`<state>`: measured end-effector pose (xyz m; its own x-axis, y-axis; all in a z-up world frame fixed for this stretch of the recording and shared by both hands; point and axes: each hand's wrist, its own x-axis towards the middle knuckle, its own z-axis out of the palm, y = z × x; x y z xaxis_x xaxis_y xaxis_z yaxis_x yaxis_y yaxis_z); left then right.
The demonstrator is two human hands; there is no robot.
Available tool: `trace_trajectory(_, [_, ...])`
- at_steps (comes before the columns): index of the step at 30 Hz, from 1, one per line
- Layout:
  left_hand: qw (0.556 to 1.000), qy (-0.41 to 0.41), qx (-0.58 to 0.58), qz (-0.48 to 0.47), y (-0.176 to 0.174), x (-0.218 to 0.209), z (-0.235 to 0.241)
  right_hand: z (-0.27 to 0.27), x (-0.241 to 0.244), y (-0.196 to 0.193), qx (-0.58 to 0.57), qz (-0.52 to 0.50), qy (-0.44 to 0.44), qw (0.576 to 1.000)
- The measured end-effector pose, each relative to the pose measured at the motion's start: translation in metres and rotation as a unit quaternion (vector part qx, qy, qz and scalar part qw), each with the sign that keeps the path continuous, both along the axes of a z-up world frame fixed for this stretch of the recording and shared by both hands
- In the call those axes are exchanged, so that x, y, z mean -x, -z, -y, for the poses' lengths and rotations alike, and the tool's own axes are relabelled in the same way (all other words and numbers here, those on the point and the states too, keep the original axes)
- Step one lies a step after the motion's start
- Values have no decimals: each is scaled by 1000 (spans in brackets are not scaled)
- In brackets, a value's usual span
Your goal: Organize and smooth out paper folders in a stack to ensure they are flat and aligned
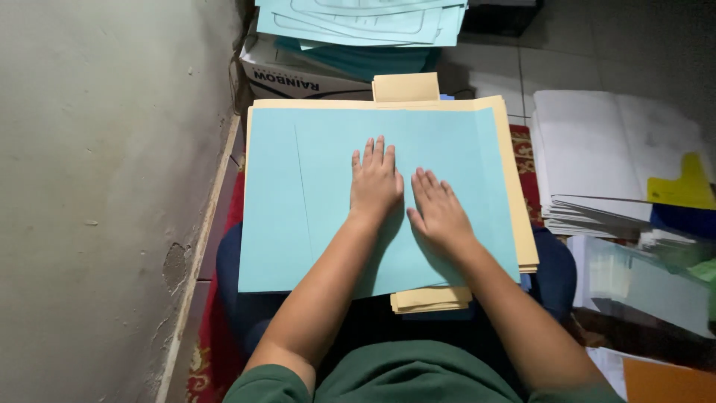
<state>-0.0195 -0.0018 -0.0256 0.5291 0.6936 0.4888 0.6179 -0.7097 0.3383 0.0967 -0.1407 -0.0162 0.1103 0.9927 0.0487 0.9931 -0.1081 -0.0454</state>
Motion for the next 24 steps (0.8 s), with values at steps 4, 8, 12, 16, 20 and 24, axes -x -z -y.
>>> trace_trajectory(4, [1000, 9, 4, 10, -6, 5, 3, 60, 20, 0, 24, 3, 3, 1000])
trace_trajectory(8, [1000, -1, -7, 9, -7, 5, 4, 99, 30, 0, 42, 25, 5, 999])
trace_trajectory(12, [1000, 1, 11, 5, -12, 9, 5, 103, 38, -19, 89, -16, 16, 996])
trace_trajectory(16, [1000, 3, 21, 4, -11, 9, 5, 85, 31, -12, 108, -27, 29, 993])
trace_trajectory(20, [1000, -3, 14, 3, -4, 5, 1, 31, 3, -5, 66, -6, 15, 998])
trace_trajectory(24, [1000, -15, -22, -3, 5, 2, -2, -42, -27, 2, 17, -7, -1, 1000])
